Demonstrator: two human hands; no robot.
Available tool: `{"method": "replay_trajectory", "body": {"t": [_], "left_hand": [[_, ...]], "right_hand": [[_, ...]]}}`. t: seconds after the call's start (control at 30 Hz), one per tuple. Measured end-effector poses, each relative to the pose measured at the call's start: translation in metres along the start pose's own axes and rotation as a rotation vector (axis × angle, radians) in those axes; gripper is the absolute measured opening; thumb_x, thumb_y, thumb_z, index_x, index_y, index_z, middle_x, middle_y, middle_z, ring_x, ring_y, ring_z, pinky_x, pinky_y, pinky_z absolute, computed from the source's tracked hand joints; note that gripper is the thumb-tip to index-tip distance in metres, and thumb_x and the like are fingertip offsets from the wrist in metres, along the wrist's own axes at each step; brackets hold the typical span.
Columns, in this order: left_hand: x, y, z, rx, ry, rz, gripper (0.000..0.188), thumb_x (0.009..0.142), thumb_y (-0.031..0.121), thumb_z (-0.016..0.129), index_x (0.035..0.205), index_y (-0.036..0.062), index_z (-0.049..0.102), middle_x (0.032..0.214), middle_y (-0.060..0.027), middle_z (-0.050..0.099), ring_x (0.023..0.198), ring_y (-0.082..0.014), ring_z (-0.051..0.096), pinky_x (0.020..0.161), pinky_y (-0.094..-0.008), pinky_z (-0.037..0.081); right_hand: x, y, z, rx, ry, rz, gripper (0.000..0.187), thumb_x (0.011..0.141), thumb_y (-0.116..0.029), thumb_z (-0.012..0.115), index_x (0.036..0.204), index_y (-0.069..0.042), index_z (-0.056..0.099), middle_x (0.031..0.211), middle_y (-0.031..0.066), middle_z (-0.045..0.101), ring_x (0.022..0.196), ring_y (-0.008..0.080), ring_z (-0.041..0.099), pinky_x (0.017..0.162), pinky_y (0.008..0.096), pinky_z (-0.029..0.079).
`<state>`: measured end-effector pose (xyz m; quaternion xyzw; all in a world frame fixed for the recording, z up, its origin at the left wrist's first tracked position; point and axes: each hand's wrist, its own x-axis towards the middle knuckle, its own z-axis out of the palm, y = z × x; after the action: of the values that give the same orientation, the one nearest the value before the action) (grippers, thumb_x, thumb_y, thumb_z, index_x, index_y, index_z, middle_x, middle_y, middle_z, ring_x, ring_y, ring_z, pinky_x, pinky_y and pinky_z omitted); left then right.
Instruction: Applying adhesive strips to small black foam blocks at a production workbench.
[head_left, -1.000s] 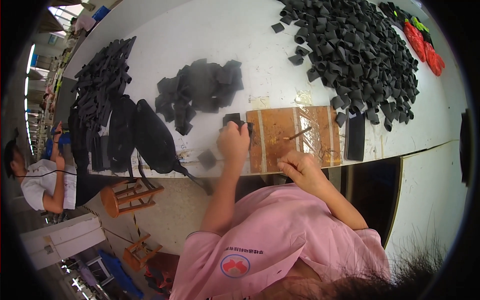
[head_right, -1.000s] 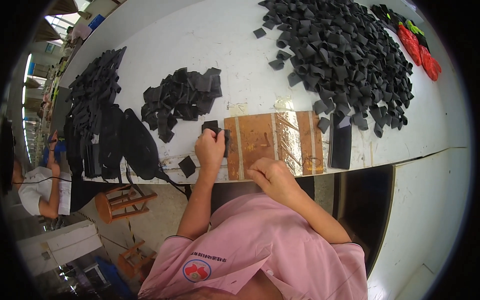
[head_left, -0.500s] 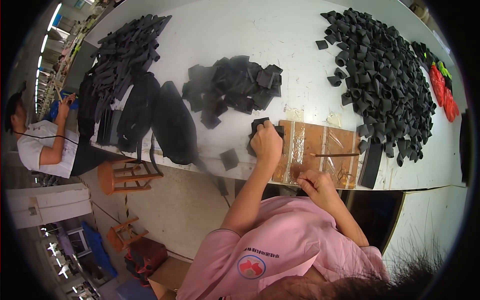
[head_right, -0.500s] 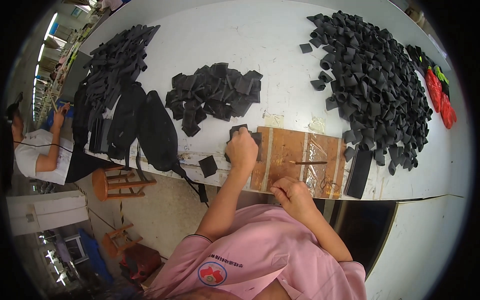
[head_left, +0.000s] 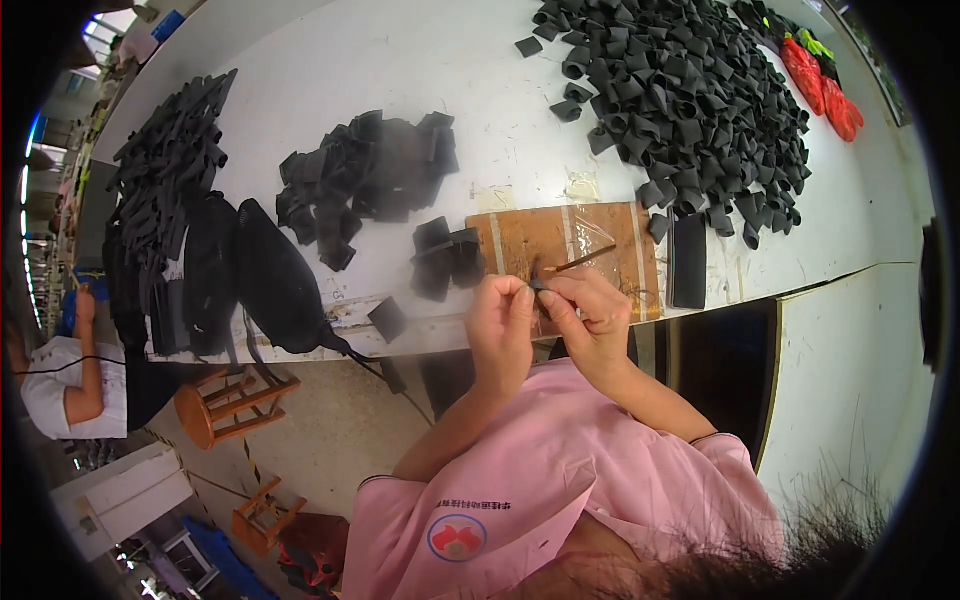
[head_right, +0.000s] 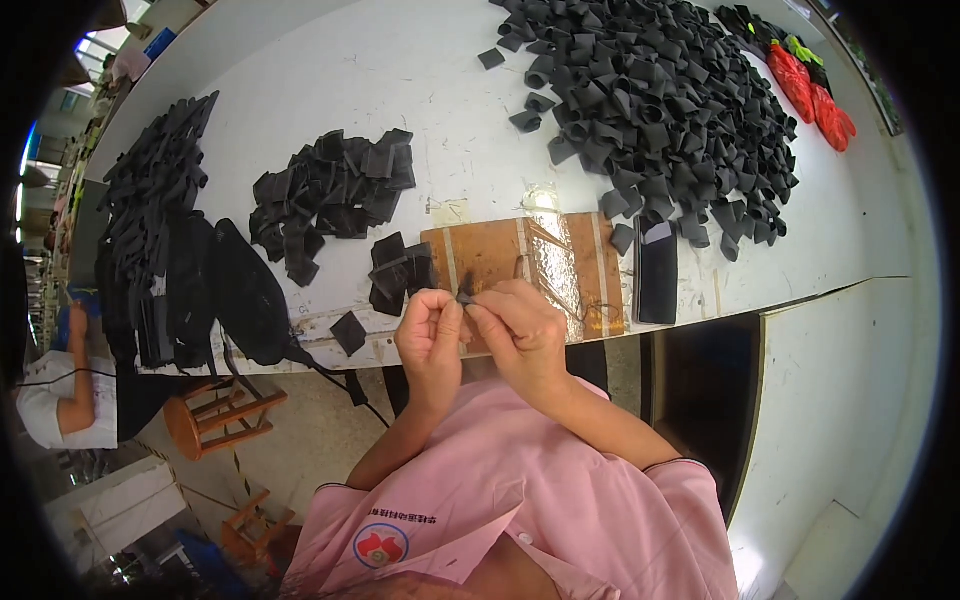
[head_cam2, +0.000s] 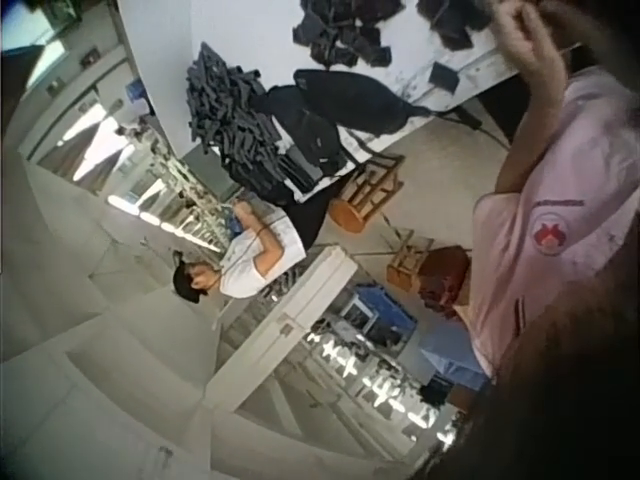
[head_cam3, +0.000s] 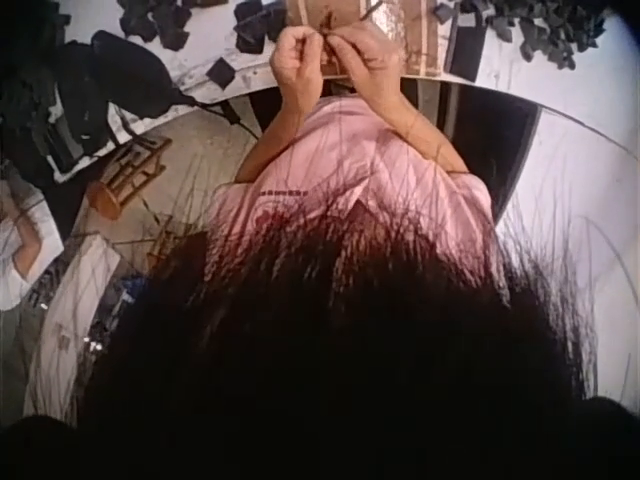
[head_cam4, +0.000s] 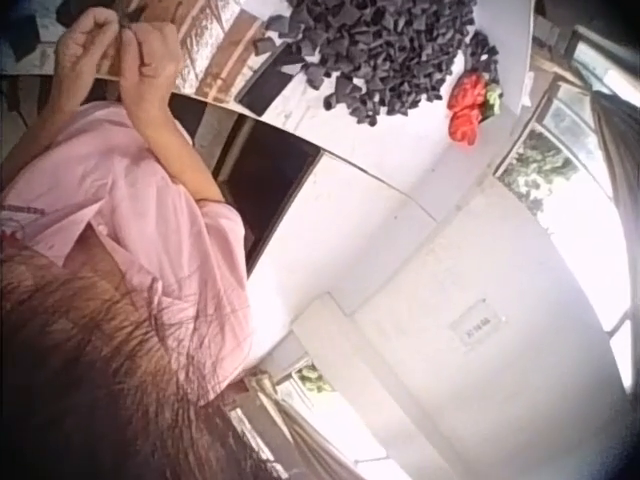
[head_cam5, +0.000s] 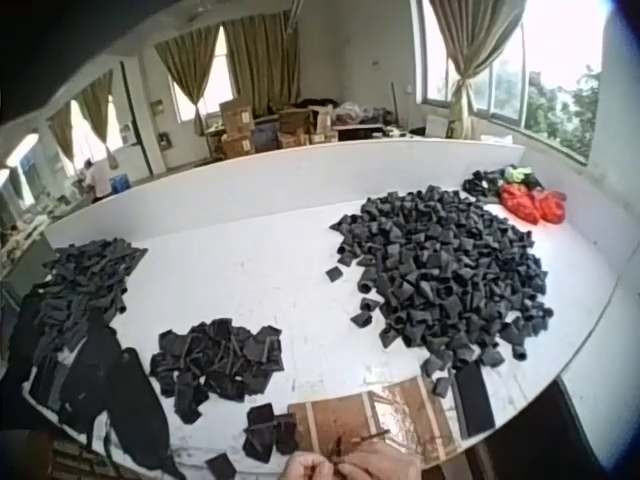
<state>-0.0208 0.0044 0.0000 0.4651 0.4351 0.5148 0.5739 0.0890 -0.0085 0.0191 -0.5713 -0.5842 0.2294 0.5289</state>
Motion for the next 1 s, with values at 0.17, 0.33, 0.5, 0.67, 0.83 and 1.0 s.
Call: {"method": "replay_trajectory", "body": {"t": [0.17,0.33,0.5,0.67,0.83,1.0], "left_hand": [[-0.006,0.007,0.018,-0.189,0.089,-0.110,0.007,0.087,0.005,0.048,0.093,0.0003,0.049,0.073,0.0002,0.052,0.061,-0.0042,0.048,0.057,-0.0165,0.041],[-0.008,-0.003,0.015,-0.059,0.010,-0.016,0.010,0.082,-0.002,0.054,0.091,-0.0024,0.051,0.078,-0.0040,0.058,0.069,-0.0056,0.054,0.062,-0.0170,0.045],[-0.011,-0.011,0.017,0.538,0.131,0.323,0.015,0.080,-0.001,0.057,0.094,-0.0035,0.052,0.081,-0.0085,0.061,0.071,-0.0080,0.057,0.064,-0.0197,0.047],[0.004,0.009,0.007,-0.446,-0.155,-0.314,0.023,0.076,-0.006,0.052,0.096,0.0030,0.046,0.078,-0.0070,0.059,0.052,-0.0020,0.044,0.043,-0.0138,0.029],[0.008,0.017,0.010,-0.100,-0.154,-0.201,0.016,0.074,-0.005,0.053,0.087,0.0011,0.049,0.071,-0.0013,0.054,0.050,-0.0011,0.040,0.041,-0.0152,0.027],[0.009,0.033,0.029,0.125,0.017,0.079,0.011,0.074,-0.008,0.052,0.081,-0.0008,0.049,0.065,-0.0024,0.052,0.042,-0.0020,0.039,0.037,-0.0175,0.028]], "right_hand": [[-0.008,0.000,-0.009,-0.124,-0.007,-0.010,0.010,0.069,0.001,0.062,0.079,0.000,0.061,0.071,0.0101,0.054,0.060,0.0226,0.054,0.052,0.0293,0.044],[-0.013,0.003,-0.008,-0.340,0.023,-0.201,0.018,0.065,0.001,0.063,0.082,-0.001,0.060,0.072,0.0088,0.052,0.062,0.0228,0.053,0.051,0.0314,0.044],[-0.012,0.009,-0.007,-0.463,0.039,-0.230,0.017,0.065,0.000,0.062,0.082,-0.002,0.060,0.072,0.0092,0.052,0.062,0.0230,0.054,0.051,0.0321,0.044],[-0.008,0.006,-0.020,-0.171,0.074,0.074,0.014,0.068,0.002,0.058,0.082,0.000,0.059,0.068,0.0078,0.054,0.054,0.0164,0.052,0.047,0.0268,0.041],[0.003,0.010,-0.039,0.873,-0.147,0.876,0.004,0.076,-0.002,0.059,0.080,0.000,0.058,0.061,-0.0016,0.048,0.049,0.0052,0.039,0.040,0.0182,0.029],[0.013,0.006,-0.046,1.316,-0.353,0.971,0.018,0.085,-0.020,0.053,0.074,-0.006,0.055,0.059,-0.0053,0.041,0.048,0.0022,0.030,0.040,0.0167,0.021]]}}
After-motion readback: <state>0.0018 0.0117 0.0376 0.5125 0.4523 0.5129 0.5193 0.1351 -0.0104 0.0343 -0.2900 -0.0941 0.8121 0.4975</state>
